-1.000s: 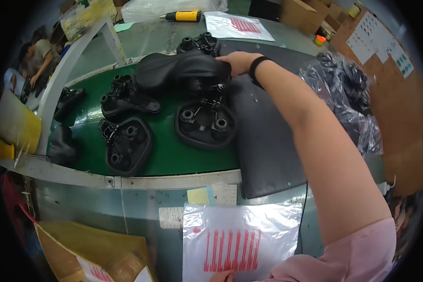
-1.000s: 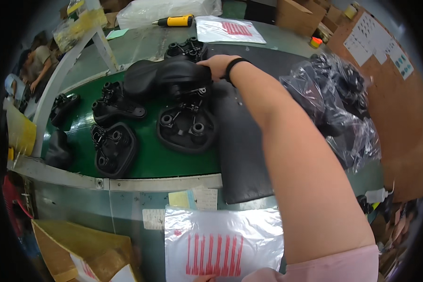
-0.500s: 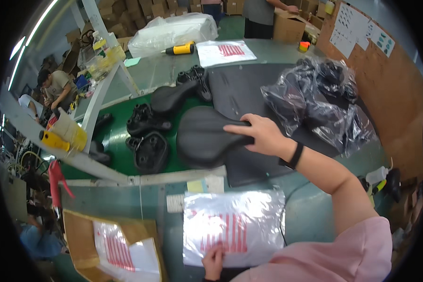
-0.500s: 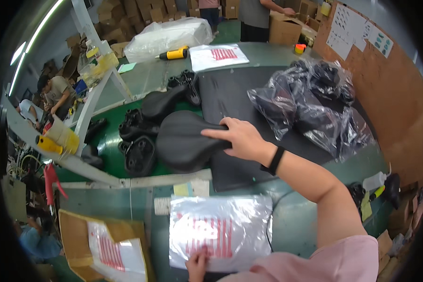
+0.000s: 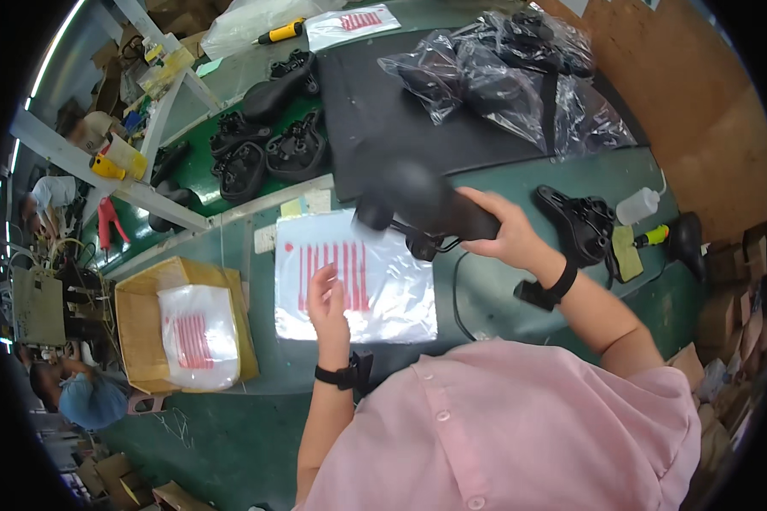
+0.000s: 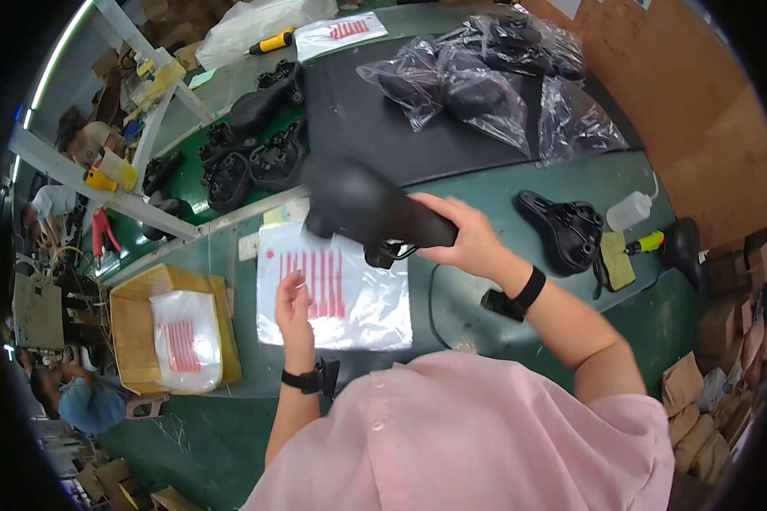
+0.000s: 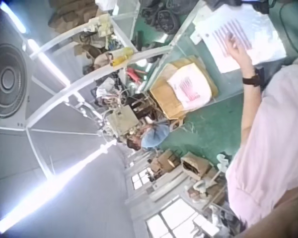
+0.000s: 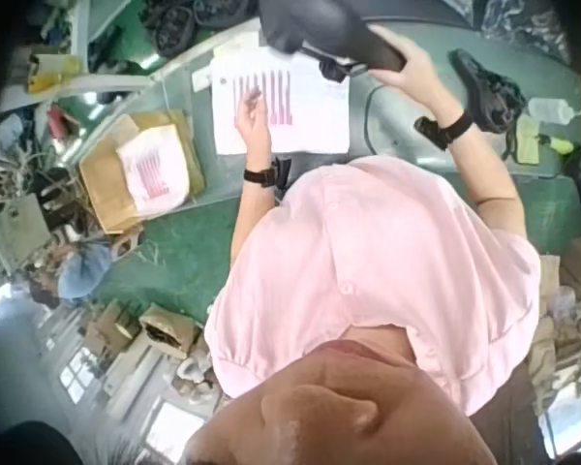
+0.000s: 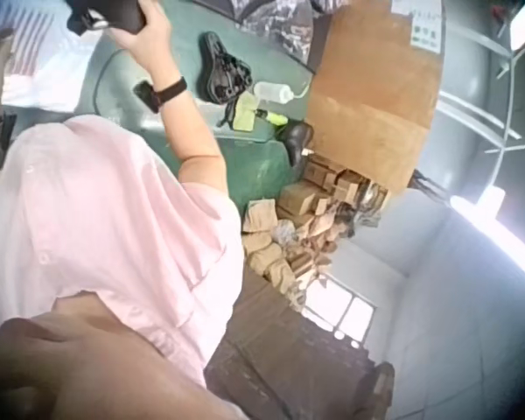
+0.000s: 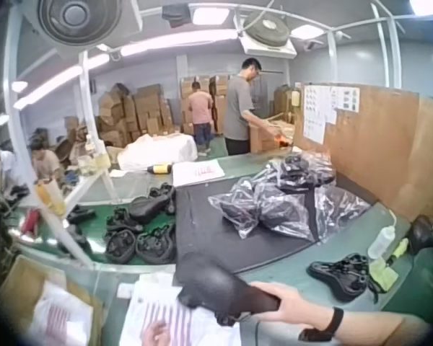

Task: The person repeatedly picks up black bicycle seats from a pile on a green workbench, places them into clear plastic bags, and sets the packaged items aside. The process is repetitive, involving handling the seats one at a time and ensuring they are fully enclosed in the packaging material.

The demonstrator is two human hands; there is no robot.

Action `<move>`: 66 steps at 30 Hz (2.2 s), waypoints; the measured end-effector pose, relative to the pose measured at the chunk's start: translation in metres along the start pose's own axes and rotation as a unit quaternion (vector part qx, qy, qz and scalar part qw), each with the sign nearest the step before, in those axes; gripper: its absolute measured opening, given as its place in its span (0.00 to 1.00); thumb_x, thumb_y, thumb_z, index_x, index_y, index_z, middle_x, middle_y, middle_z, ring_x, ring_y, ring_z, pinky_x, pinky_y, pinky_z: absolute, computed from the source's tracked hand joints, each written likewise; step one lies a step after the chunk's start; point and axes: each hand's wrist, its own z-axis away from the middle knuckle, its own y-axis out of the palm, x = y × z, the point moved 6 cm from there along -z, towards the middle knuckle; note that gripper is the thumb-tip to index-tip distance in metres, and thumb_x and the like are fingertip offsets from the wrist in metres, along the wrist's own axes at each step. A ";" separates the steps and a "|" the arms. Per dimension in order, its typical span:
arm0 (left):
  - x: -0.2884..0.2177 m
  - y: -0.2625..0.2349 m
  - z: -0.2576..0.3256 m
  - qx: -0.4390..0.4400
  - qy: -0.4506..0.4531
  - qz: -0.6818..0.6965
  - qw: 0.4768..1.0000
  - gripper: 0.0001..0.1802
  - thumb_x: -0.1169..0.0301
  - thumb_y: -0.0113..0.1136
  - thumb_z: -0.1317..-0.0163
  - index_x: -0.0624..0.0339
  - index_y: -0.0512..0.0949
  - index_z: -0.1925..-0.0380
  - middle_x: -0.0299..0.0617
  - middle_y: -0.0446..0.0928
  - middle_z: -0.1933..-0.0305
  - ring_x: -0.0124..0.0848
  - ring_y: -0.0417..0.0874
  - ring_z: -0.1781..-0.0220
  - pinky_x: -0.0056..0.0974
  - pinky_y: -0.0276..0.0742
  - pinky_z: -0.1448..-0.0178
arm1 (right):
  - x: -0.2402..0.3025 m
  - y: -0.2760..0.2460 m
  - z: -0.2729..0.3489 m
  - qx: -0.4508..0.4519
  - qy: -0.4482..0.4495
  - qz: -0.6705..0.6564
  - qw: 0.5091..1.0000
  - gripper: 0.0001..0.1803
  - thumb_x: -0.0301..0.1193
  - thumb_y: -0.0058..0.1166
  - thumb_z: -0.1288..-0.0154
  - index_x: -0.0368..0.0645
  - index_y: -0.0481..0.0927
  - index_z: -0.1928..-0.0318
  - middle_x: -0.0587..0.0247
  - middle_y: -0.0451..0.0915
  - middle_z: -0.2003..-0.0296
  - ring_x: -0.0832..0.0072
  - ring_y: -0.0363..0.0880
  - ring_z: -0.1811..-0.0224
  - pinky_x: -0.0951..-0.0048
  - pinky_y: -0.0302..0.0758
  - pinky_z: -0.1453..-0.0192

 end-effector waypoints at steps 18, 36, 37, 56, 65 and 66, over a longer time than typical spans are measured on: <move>0.115 0.139 0.008 0.180 0.047 -0.486 0.854 0.08 0.69 0.61 0.47 0.63 0.76 0.70 0.49 0.79 0.72 0.45 0.81 0.65 0.47 0.77 0.61 | -0.146 0.070 0.193 -0.014 0.415 -0.676 0.608 0.20 0.38 0.47 0.31 0.34 0.74 0.47 0.48 0.81 0.56 0.60 0.83 0.59 0.59 0.82 0.62; 0.064 0.154 0.033 0.151 0.135 -0.507 0.837 0.26 0.64 0.67 0.50 0.67 0.71 0.54 0.55 0.75 0.57 0.47 0.80 0.60 0.43 0.78 0.60 | -0.143 0.092 0.162 -0.050 0.502 -0.608 0.613 0.16 0.35 0.52 0.35 0.35 0.76 0.53 0.50 0.81 0.60 0.62 0.83 0.65 0.62 0.82 0.64; 0.069 0.161 0.035 0.167 0.116 -0.525 0.826 0.27 0.65 0.67 0.51 0.67 0.69 0.54 0.57 0.73 0.55 0.48 0.79 0.59 0.45 0.79 0.59 | -0.140 0.095 0.157 -0.056 0.501 -0.615 0.606 0.17 0.35 0.52 0.34 0.34 0.75 0.53 0.48 0.81 0.59 0.61 0.83 0.64 0.62 0.82 0.64; 0.087 0.068 -0.018 0.207 -0.117 -0.116 0.964 0.14 0.66 0.57 0.37 0.63 0.77 0.78 0.35 0.75 0.80 0.22 0.72 0.79 0.30 0.64 0.75 | -0.115 0.108 0.120 -0.115 0.508 -0.626 0.581 0.18 0.32 0.51 0.37 0.31 0.72 0.51 0.47 0.80 0.58 0.59 0.82 0.62 0.60 0.82 0.62; 0.084 0.072 -0.007 0.264 -0.135 -0.031 0.955 0.06 0.75 0.66 0.45 0.64 0.78 0.73 0.34 0.77 0.77 0.20 0.73 0.78 0.25 0.67 0.73 | -0.072 0.154 0.104 0.030 0.424 -0.633 0.647 0.22 0.20 0.53 0.43 0.32 0.72 0.45 0.53 0.79 0.52 0.65 0.81 0.54 0.65 0.81 0.55; 0.081 0.079 -0.002 0.269 -0.170 0.012 0.948 0.04 0.76 0.64 0.44 0.62 0.78 0.70 0.35 0.78 0.76 0.20 0.75 0.76 0.24 0.69 0.71 | -0.077 0.166 0.102 0.025 0.422 -0.633 0.648 0.22 0.19 0.54 0.45 0.34 0.72 0.47 0.54 0.80 0.56 0.65 0.83 0.57 0.67 0.82 0.56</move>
